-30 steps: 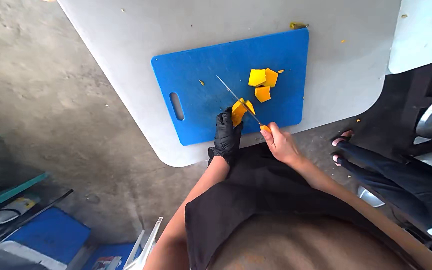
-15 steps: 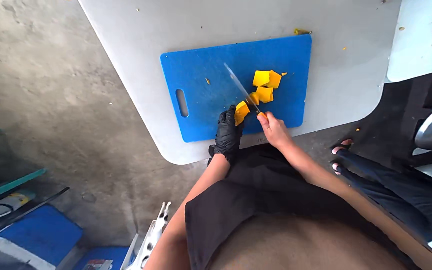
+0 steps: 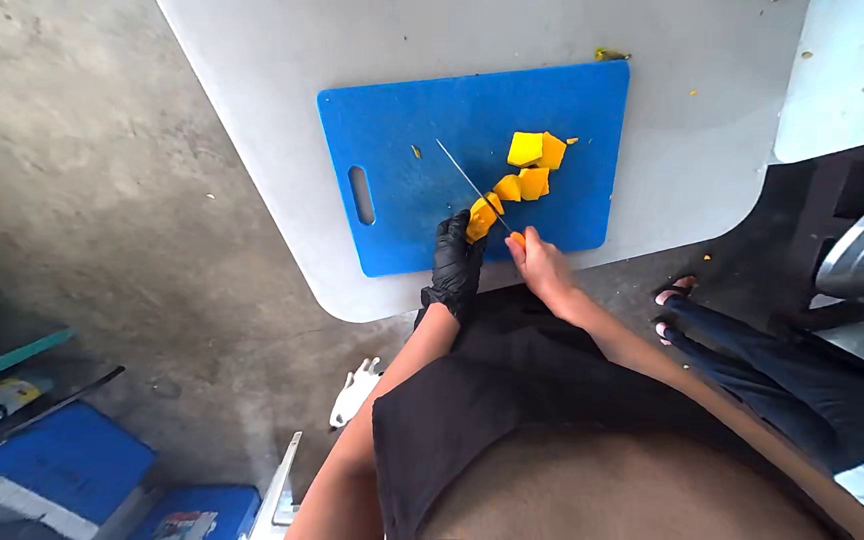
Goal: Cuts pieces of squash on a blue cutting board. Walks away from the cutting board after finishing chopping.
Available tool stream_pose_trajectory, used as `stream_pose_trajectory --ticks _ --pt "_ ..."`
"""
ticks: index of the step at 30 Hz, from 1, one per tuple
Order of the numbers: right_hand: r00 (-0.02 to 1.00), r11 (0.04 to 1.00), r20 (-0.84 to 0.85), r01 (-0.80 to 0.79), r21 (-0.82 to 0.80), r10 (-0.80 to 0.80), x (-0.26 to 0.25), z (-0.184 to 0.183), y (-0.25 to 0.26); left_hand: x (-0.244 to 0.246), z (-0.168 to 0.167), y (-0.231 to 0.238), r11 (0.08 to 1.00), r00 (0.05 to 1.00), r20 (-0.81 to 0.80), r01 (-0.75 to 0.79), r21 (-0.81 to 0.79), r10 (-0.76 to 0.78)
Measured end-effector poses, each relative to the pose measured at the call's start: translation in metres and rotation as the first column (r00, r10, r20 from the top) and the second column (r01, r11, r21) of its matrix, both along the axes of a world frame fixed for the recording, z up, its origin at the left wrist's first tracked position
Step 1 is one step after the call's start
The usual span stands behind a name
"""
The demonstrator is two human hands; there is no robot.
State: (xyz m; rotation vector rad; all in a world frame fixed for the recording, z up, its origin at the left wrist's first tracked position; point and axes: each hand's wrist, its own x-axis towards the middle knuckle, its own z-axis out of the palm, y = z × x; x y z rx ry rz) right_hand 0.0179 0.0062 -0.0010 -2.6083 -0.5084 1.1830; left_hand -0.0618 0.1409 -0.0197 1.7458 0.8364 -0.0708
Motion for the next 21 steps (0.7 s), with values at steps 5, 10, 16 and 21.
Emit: stream_pose_trajectory --ticks 5,10,16,21 --pt "0.999 0.993 0.014 0.042 0.112 -0.043 0.01 -0.002 -0.002 0.005 0.004 0.008 1.0 0.999 -0.047 0.0 -0.021 -0.001" --pt "0.999 0.977 0.039 0.024 0.212 -0.033 0.008 0.027 -0.006 0.0 -0.001 0.009 0.994 0.997 0.001 -0.082 -0.066 0.082" --pt "0.996 0.991 0.057 -0.081 0.11 0.075 -0.003 0.024 -0.003 -0.002 -0.003 0.005 0.995 0.996 0.021 -0.09 -0.041 0.09" --pt "0.999 0.997 0.009 -0.036 -0.07 0.037 0.001 0.0 0.016 -0.001 -0.001 0.005 0.998 0.998 0.012 -0.063 -0.009 0.063"
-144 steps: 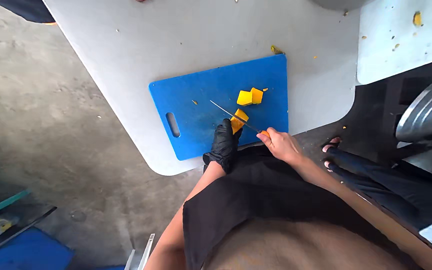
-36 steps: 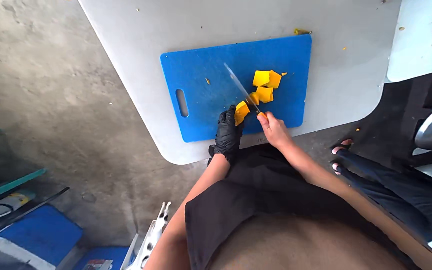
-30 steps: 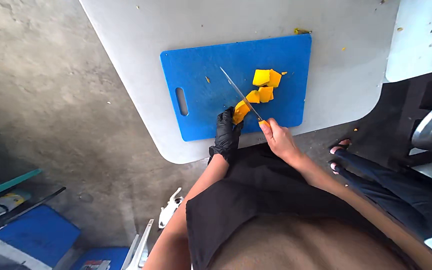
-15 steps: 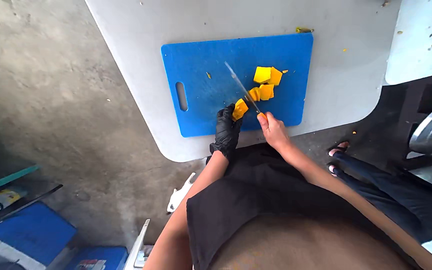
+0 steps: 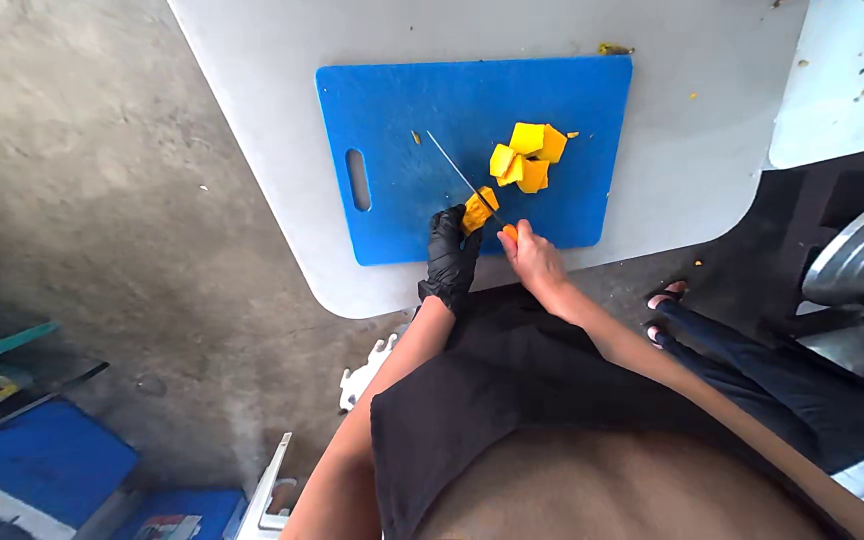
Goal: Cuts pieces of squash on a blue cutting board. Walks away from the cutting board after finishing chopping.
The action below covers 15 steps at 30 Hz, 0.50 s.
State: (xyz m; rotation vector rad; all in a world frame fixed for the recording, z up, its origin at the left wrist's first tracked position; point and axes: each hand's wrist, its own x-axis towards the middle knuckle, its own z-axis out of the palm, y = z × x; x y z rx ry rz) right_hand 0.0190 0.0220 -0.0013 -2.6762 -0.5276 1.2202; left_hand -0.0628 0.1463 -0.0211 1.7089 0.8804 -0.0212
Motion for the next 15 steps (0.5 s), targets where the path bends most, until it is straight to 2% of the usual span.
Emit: stream_pose_trajectory --ticks 2,5,8,12,15 --pt "0.998 0.999 -0.062 0.012 0.037 -0.01 0.01 -0.006 -0.001 0.002 0.0 0.004 1.0 1.0 -0.005 0.013 0.012 -0.013" --pt "0.989 0.978 -0.137 0.09 0.189 -0.064 0.023 -0.006 -0.013 0.003 0.0 0.005 1.0 1.0 -0.024 0.01 -0.008 -0.01" --pt "0.985 0.943 -0.108 0.163 0.29 -0.137 0.019 0.007 -0.017 0.004 0.0 0.007 0.998 1.0 -0.014 -0.027 -0.057 0.026" --pt "0.995 0.944 0.093 -0.051 0.327 0.022 0.002 0.021 -0.019 0.003 -0.005 0.006 0.992 0.996 -0.005 -0.087 -0.087 0.087" --pt "0.989 0.96 0.117 -0.117 0.253 0.09 -0.001 0.022 -0.017 0.003 -0.006 0.005 0.992 0.995 -0.008 -0.103 -0.07 0.103"
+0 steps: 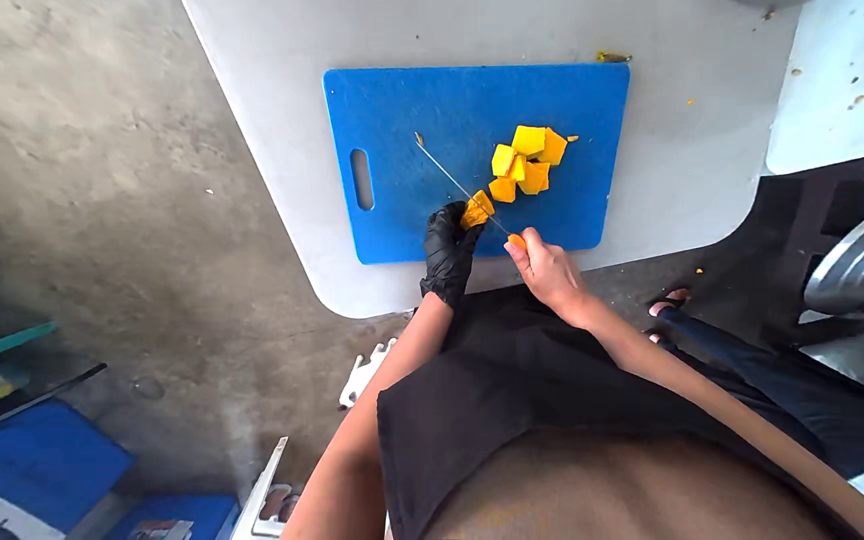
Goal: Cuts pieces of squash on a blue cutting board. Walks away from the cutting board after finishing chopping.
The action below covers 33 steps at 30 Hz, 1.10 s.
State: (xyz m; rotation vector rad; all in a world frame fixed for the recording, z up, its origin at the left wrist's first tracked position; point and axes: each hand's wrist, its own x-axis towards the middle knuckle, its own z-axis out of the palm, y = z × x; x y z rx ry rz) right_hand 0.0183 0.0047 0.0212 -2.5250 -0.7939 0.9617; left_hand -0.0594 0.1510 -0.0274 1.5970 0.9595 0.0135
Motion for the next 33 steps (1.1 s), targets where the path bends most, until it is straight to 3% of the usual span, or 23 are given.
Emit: stream_pose_trajectory --ticks 7,13,17,25,29,33 --pt "0.999 0.994 0.042 0.023 -0.109 -0.018 -0.002 -0.021 0.015 0.004 0.0 0.0 0.999 0.999 0.01 -0.032 0.03 0.031" --pt "0.998 0.994 0.036 0.062 -0.095 -0.059 0.0 -0.007 0.029 0.011 0.0 0.012 0.997 1.0 -0.024 0.016 0.077 -0.014" --pt "0.991 0.959 -0.1 0.063 -0.275 -0.094 0.018 -0.02 0.051 0.012 -0.004 0.02 0.995 0.997 -0.044 0.068 0.078 -0.065" --pt "0.95 0.965 -0.193 0.222 -0.14 -0.246 0.013 -0.038 -0.015 -0.002 -0.005 -0.004 0.998 0.998 -0.019 0.067 0.008 -0.067" --pt "0.966 0.98 -0.186 0.16 -0.116 -0.18 0.015 -0.028 -0.044 -0.005 -0.002 -0.022 0.996 0.997 -0.029 0.069 -0.056 -0.071" --pt "0.998 0.999 -0.056 0.041 -0.033 -0.042 0.004 -0.01 -0.05 -0.009 -0.003 -0.022 0.986 0.999 -0.002 -0.041 -0.159 0.042"
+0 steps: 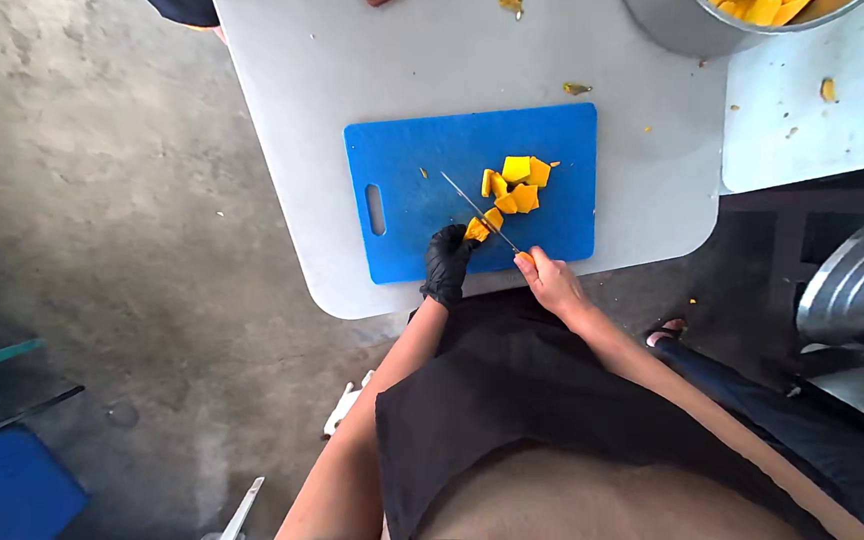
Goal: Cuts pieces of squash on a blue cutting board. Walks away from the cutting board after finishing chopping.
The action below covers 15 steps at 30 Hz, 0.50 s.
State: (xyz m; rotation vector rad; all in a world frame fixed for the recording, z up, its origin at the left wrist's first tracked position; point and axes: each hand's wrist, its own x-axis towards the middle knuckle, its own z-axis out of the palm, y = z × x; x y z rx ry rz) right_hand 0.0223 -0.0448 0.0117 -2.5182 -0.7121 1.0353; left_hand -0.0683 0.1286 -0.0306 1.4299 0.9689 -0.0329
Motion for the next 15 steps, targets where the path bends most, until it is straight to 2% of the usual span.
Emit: stream_pose_trajectory --ticks 5,10,15 --pt "0.991 0.992 0.064 -0.117 -0.037 0.119 -0.005 0.003 0.003 -0.003 -0.007 -0.005 0.994 0.991 0.074 -0.108 -0.031 0.11" --pt "0.987 0.974 0.069 -0.133 -0.183 0.148 -0.011 0.01 0.012 -0.002 -0.006 -0.008 0.987 0.988 0.044 -0.148 -0.068 0.151" --pt "0.996 0.969 0.044 -0.07 -0.238 0.083 -0.004 -0.012 0.043 0.0 -0.006 -0.011 0.964 0.97 0.065 -0.223 -0.145 0.234"
